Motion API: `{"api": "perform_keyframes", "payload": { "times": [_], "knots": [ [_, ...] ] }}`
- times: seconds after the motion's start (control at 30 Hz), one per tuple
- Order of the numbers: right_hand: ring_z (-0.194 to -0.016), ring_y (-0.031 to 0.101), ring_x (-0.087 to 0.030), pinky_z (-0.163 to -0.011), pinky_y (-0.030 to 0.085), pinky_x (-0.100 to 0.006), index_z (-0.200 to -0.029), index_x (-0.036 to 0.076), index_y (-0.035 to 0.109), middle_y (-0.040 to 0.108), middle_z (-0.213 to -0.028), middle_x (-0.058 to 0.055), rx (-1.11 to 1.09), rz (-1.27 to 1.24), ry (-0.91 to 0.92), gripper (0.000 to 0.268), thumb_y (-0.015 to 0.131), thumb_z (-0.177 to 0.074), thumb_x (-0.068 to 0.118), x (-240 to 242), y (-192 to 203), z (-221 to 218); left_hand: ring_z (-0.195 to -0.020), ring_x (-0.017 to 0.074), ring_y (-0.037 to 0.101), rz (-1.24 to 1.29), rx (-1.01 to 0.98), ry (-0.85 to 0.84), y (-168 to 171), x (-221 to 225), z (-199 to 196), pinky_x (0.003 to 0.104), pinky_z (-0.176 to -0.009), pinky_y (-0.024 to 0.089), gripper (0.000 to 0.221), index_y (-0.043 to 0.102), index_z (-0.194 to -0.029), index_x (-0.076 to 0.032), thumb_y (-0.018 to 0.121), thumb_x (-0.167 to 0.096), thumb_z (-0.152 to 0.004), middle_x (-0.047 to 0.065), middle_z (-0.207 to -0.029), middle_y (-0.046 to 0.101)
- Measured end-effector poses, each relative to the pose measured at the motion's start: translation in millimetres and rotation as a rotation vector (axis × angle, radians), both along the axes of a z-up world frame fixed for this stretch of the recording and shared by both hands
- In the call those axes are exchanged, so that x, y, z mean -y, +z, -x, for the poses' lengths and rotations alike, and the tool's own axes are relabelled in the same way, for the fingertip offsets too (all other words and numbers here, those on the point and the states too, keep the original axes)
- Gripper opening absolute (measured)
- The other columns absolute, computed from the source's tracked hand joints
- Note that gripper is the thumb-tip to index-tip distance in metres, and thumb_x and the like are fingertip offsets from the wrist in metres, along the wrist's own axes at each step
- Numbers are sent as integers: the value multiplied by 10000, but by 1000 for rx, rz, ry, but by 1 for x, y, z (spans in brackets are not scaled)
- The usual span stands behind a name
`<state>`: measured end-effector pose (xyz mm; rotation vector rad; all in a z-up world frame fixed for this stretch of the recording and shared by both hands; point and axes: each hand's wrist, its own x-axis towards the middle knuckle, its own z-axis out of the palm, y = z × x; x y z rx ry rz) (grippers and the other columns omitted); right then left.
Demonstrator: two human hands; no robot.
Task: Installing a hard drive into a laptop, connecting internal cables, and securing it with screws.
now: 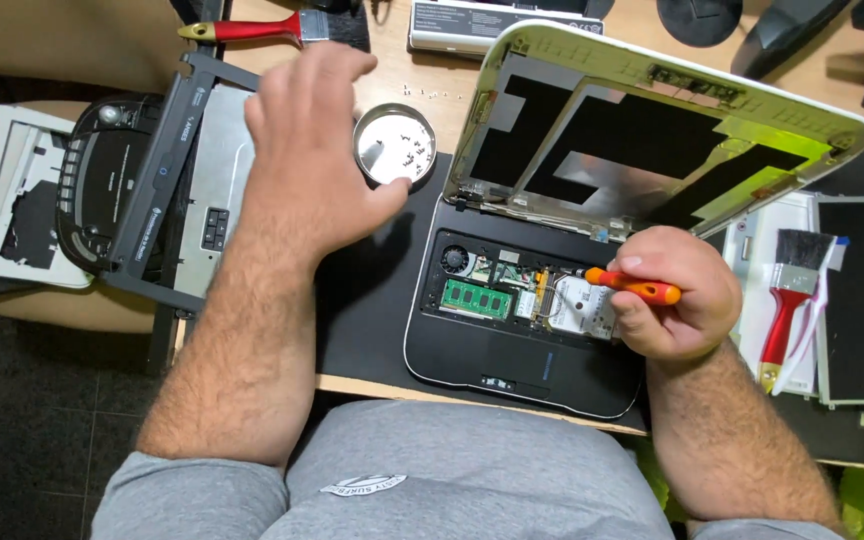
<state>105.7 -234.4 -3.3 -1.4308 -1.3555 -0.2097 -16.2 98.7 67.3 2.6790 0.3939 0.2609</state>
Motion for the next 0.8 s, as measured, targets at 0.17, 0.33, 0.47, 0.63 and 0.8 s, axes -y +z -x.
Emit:
{"api": "perform_keyframes", "payload": {
  "times": [0.17, 0.33, 0.47, 0.63, 0.8],
  "knots": [
    [-730, 680, -261, -663, 569, -336, -1071, -39, 622, 669, -871, -161, -32, 26, -23, 259, 695, -936, 169, 3, -4, 2, -1300, 321, 392, 40, -252, 11, -10, 1, -15, 535, -1062, 265, 1013, 394, -1524, -169, 913, -470, -708, 65, -1472, 467],
    [-762, 689, -244, -682, 588, -314, -1084, -44, 625, 673, -897, -161, -22, 7, -19, 260, 709, -929, 146, 4, -9, 1, -1232, 314, 445, -65, -277, -36, -22, -1, -18, 507, -1017, 301, 976, 415, -1517, -196, 893, -462, -708, 21, -1366, 560],
    [-771, 697, -241, -687, 588, -310, -1079, -39, 628, 678, -896, -153, -39, 15, -16, 241, 703, -932, 136, 2, -12, 0, -1233, 289, 454, -16, -360, -76, -13, 3, -15, 517, -1066, 272, 964, 453, -1467, -233, 932, -457, -661, 10, -1361, 554],
    [-787, 704, -227, -694, 603, -291, -1089, -30, 627, 683, -920, -146, -28, 31, 1, 238, 705, -940, 139, 2, -15, -1, -1189, 268, 477, 27, -482, -110, 6, 6, -7, 495, -1082, 264, 889, 547, -1322, -241, 1006, -458, -592, -19, -1258, 601],
    [-779, 705, -254, -703, 584, -319, -1079, -37, 627, 679, -908, -161, -78, 48, -21, 233, 703, -944, 136, 1, -14, 0, -1151, 234, 484, 55, -445, -121, 2, -9, -2, 467, -1071, 266, 367, 618, -1087, -266, 818, -453, -842, -42, -1197, 608]
  ]
}}
